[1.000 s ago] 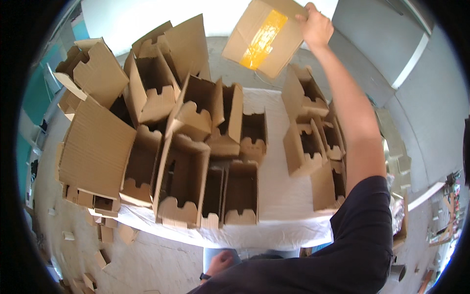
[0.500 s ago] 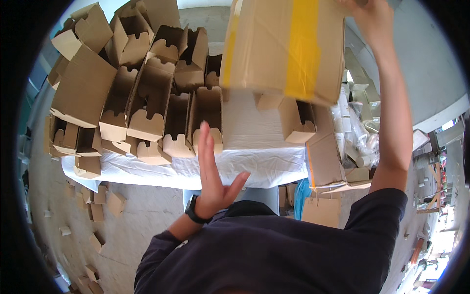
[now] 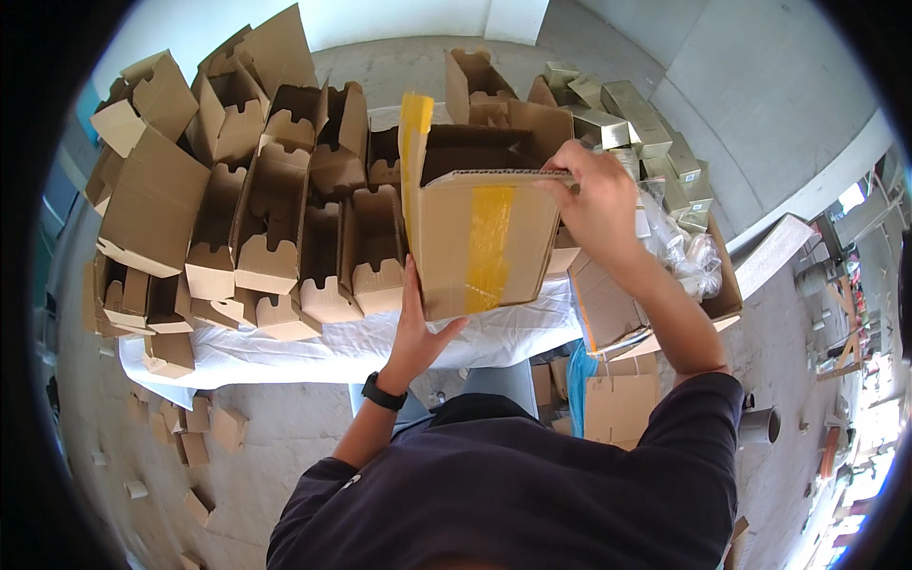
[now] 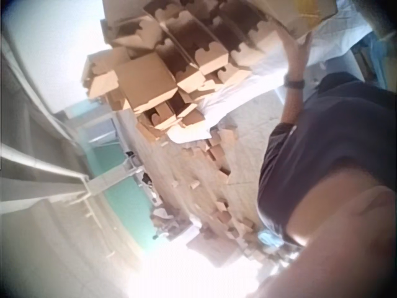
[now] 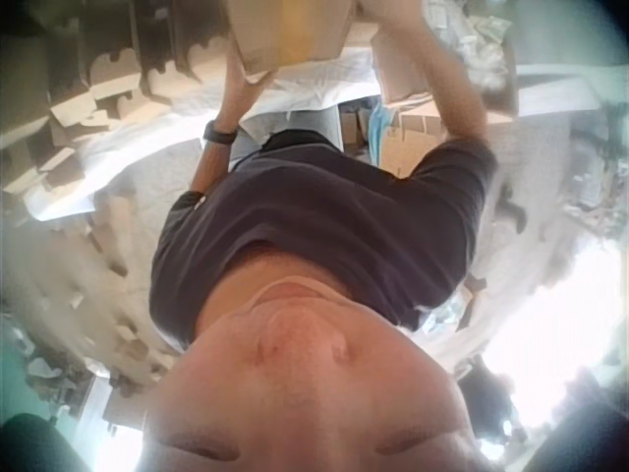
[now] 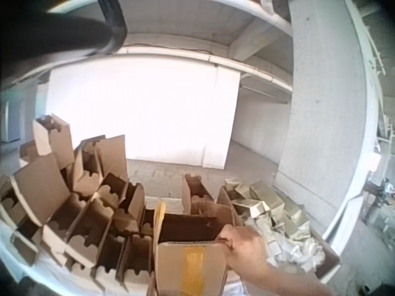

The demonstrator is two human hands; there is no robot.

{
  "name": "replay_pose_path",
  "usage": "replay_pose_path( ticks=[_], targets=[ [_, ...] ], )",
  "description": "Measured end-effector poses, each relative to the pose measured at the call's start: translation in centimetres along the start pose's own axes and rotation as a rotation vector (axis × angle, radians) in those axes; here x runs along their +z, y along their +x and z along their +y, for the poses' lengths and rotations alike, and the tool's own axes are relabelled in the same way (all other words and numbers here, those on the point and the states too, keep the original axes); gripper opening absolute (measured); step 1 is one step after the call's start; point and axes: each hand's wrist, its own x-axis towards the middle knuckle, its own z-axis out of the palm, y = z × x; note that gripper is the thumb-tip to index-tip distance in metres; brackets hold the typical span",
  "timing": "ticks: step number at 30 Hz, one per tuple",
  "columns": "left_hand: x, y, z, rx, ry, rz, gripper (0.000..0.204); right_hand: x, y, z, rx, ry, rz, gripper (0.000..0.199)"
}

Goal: The person picks up white tubes and small cardboard boxes from a table, places the tubes into the boxes, and organizes the items in a workspace.

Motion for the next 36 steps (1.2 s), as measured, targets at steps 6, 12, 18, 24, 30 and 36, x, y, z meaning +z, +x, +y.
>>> replay_pose_path(
  ticks=[6, 12, 18, 24, 30, 36],
  targets=[
    [0.4, 0.2, -3.1, -0.129, -0.078, -0.055, 0.097, 1.6, -1.6, 0.2, 0.045, -0.061, -0.022, 0.024],
    [2.3, 0.3, -3.9, 0.021, 0.261, 0.121, 0.096, 2.3, -2.6, 0.8, -0.027, 0.044, -0.110, 0.024],
    [-0.1, 3.4, 2.9, 0.351, 0.371, 0.415, 0.093, 0.8, -1.1, 0.7, -0.019, 0.169, -0.487, 0.027],
    [-1.4, 5.5, 2.6, 0.185, 0.171, 0.305, 0.087, 2.2, 0.9, 2.8, 0.157, 0.661, -0.460, 0.028],
    [-0.1, 5.2, 1.2, 0.093, -0.028, 0.306, 0.087, 2.5, 0.9, 24.8, 0.498, -0.590, -0.152, 0.060],
    [-0.5, 4.2, 1.7, 0.115, 0.040, 0.316, 0.089, 2.6, -0.8, 28.8, 1.039, -0.568, -0.443, 0.091]
  ],
)
